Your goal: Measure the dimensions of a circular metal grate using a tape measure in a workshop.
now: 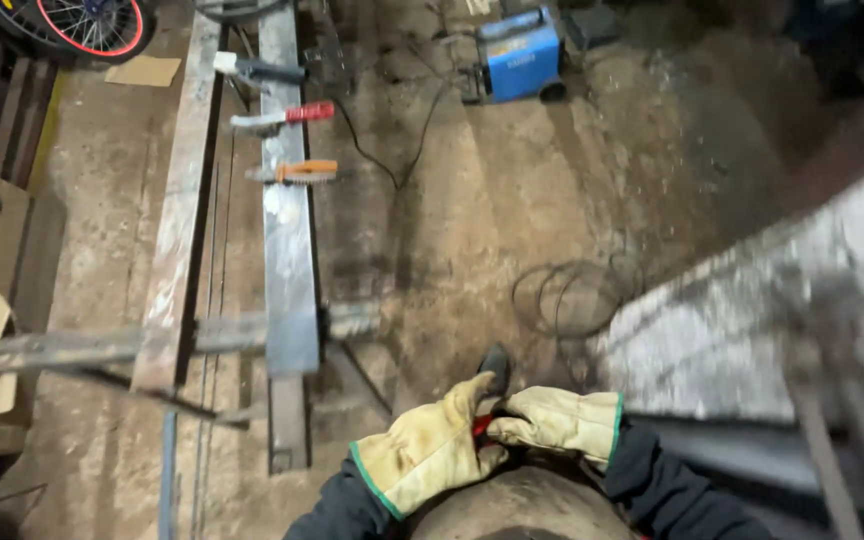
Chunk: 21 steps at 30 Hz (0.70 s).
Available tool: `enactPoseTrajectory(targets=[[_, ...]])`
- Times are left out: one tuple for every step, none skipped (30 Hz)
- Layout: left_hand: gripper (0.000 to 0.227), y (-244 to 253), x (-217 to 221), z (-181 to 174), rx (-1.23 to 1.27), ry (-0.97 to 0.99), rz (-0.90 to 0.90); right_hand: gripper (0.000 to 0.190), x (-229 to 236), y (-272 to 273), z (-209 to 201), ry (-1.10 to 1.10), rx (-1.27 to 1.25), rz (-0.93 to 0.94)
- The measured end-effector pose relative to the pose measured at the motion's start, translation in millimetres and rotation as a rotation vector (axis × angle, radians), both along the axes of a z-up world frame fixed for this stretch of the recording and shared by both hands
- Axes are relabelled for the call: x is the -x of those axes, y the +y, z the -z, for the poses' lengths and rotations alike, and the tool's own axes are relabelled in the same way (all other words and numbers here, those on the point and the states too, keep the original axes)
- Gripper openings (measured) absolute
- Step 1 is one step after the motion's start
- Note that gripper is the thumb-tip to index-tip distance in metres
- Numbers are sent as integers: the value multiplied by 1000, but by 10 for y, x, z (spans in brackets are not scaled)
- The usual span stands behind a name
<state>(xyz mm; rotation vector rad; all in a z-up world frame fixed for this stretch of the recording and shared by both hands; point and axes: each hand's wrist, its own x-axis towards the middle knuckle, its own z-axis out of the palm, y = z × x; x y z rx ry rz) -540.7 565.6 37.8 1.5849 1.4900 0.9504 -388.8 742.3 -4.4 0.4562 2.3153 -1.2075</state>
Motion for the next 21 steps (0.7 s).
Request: enactPoseTrajectory(targets=[[76,222,150,-97,-3,-8,-8,40,161,301,-67,-8,-3,-8],[82,438,300,-195,-11,138,-141,41,322,598,-136,157,41,-39],[88,591,454,-297,-3,284,-269,43,481,818,-180,321,103,-66],[88,780,618,-377,10,276,-272,43,666,1037,-339,312,115,-69],[87,939,742,-445,19,310,-331,44,824,1236,-488,321,151,-48],[86,1090,869,-508,29,345,-388,47,990,1428,-630,329,186,-26],[86,1279,1036,-580,29,341,-401,47,1198,1648,-698,325,185,-39],[85,1464,1204,-651,7,317,-429,45,1407,1862,-765,294,129,-43],[85,1643,1371,-722,-15,295,-453,43,1608,2065,-825,266,74,-43],[85,1792,1512,-605,-14,294,-462,43,1788,2209,-849,264,74,-52],[82,1941,1661,-481,-115,338,-448,42,1984,2358,-868,297,75,-107],[79,2082,1818,-355,-215,382,-432,41,2190,2497,-887,329,76,-161],[79,2252,2031,-355,-228,392,-450,41,2435,2678,-841,338,64,-180],[79,2417,2248,-356,-288,381,-424,41,2686,2854,-796,316,4,-257],[79,2552,2430,-358,-339,365,-395,41,2899,3000,-742,289,-49,-330],[79,2713,2646,-479,-344,371,-410,41,3148,3155,-805,293,-54,-346],[82,2846,2855,-617,-219,270,-402,42,3399,3285,-882,177,-67,-345],[86,2971,3071,-767,-97,167,-391,43,3655,3407,-971,62,-81,-344],[86,3082,3251,-844,-94,163,-420,43,3805,3572,-918,57,-80,-372],[84,3186,3424,-930,28,188,-423,42,3948,3733,-876,89,-86,-326],[83,3301,3648,-1015,142,222,-426,41,4150,3912,-833,136,-100,-279]])
